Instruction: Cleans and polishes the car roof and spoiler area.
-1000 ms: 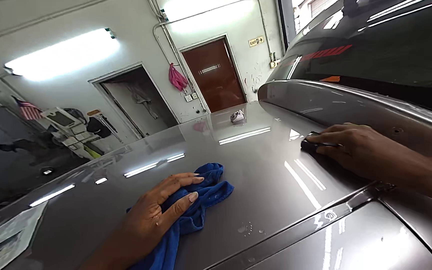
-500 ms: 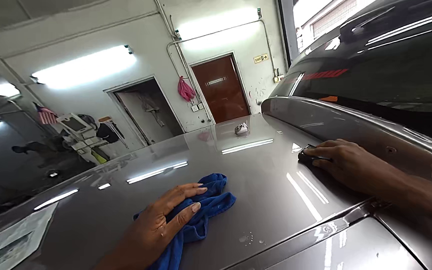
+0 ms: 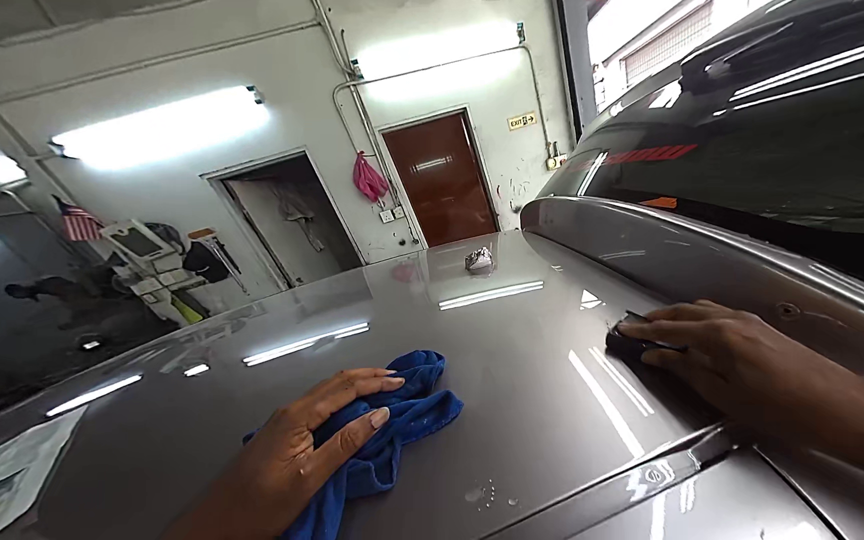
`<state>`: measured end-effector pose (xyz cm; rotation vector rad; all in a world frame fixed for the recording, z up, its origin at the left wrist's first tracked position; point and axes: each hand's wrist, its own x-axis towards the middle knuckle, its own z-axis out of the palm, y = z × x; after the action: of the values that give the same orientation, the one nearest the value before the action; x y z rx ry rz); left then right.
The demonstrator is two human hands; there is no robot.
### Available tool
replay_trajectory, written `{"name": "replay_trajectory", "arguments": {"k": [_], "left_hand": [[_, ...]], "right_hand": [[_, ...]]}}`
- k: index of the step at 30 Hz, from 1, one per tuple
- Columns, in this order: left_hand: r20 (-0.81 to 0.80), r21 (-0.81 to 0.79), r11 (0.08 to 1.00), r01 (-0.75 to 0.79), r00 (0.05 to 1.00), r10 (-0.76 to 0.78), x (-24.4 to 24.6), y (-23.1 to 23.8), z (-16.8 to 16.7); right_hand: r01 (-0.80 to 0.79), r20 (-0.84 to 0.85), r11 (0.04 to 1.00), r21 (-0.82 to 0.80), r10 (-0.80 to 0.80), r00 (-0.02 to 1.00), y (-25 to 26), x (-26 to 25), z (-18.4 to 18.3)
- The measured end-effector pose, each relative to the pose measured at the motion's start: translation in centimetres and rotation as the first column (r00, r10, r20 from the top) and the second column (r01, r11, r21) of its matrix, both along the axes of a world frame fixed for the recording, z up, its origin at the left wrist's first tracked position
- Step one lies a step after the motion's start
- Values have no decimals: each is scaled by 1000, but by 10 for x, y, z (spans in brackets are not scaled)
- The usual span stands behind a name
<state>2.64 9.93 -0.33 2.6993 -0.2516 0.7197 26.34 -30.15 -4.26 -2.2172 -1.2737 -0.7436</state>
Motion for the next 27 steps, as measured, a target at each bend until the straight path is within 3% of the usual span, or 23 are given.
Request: {"name": "replay_trajectory", "arguments": {"k": [5, 10, 16, 21, 27], "left_hand": [[-22, 20, 999, 33, 999, -32, -1, -1, 5], [-50, 7, 999, 35, 998, -35, 1, -3, 8], [-109, -1, 999, 42, 993, -42, -7, -11, 16], [-112, -24, 999, 30, 993, -33, -7, -10, 16], [-54, 9, 998, 60, 997, -60, -5, -1, 11]], "right_hand": [[12, -72, 999, -41, -14, 997, 14, 12, 13], [14, 18, 1000, -7, -14, 1000, 0, -9, 2], [37, -89, 998, -47, -41, 995, 20, 5, 13], [16, -23, 1000, -3, -16, 1000, 9, -9, 2], [-25, -255, 993, -118, -6, 967, 34, 18, 36]]}}
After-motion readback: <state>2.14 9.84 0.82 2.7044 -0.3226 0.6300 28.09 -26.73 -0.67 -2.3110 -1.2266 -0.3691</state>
